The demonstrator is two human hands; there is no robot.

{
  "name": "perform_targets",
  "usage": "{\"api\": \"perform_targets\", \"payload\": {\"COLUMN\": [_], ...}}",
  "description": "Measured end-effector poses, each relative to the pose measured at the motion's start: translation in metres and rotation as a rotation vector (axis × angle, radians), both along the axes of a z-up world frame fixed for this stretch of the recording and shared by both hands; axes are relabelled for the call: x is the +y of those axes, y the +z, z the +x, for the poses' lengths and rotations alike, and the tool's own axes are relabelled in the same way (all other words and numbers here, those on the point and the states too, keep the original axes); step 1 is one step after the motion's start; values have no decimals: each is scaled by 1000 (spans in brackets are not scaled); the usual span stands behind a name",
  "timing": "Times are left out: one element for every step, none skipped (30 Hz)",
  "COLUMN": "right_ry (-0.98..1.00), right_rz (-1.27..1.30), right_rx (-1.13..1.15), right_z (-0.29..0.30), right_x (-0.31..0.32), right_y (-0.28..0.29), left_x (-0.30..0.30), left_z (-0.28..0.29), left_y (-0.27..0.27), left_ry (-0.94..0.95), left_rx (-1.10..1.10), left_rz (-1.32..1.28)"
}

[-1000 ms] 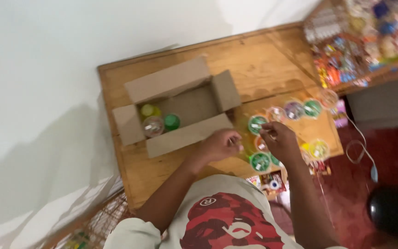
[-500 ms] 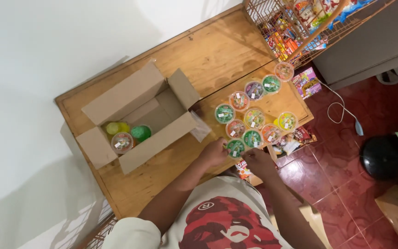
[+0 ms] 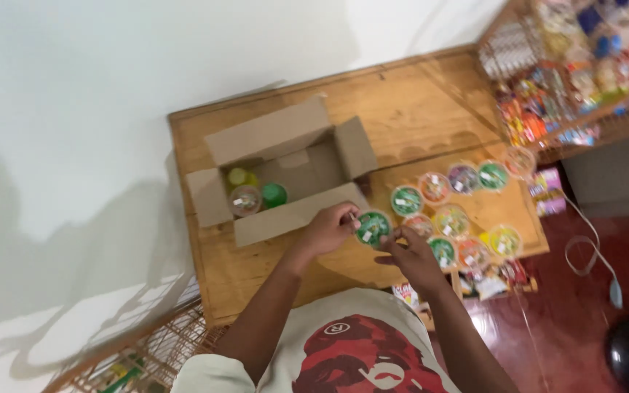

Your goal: The person writes on the lids of plastic cups with a pen and then packs the cups into a cardboard box.

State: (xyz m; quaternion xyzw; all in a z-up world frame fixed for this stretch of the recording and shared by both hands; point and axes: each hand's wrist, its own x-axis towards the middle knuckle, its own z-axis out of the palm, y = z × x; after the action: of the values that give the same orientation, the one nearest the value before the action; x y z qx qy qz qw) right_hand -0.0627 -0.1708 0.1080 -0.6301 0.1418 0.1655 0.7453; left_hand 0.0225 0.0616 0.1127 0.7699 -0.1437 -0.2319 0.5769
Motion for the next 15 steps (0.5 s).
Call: {"api": "perform_targets", "payload": {"right_ry": [24, 0, -23, -1, 10, 21, 42, 55, 67, 88, 122, 153, 171, 194, 217], "right_rz": [2, 14, 26, 25, 50, 77, 78, 85, 92, 94, 115, 136, 137, 131, 123], "right_rx": [-6, 5, 17, 11, -31, -73, -78, -95, -112, -116, -132, -146, -147, -104, -61], "right_z": [14, 27, 40, 52, 63, 76, 90, 104, 117, 132, 147, 161, 173, 185, 198], "right_x": [14, 27, 40, 51, 61, 73, 82, 91, 101, 111, 122, 131, 139, 147, 156], "right_y": [16, 31, 47, 48, 50, 51, 36, 21, 6, 5, 4, 4, -2, -7, -12], "left_x": [11, 20, 30, 37, 45, 54, 63, 73, 83, 96, 110, 122, 132, 143, 154], "left_z": [4, 9, 14, 18, 22, 27, 33, 38, 42, 46, 50, 53, 56, 59, 62], "left_y": [10, 19, 27, 30, 33, 36, 33, 31, 28, 29, 30, 31, 30, 28, 27], "left_ry": [24, 49, 74, 96, 137, 178, 200, 305, 410, 431, 446, 458, 475, 590, 702], "left_rx": [-6, -43, -81, -87, -75, -62, -68, -132, -197, -202, -225, -245, -247, -282, -313], "left_rz": [2, -37, -75, -75, -28, 19, 20, 33, 48, 50, 69, 88, 90, 269, 450]}}
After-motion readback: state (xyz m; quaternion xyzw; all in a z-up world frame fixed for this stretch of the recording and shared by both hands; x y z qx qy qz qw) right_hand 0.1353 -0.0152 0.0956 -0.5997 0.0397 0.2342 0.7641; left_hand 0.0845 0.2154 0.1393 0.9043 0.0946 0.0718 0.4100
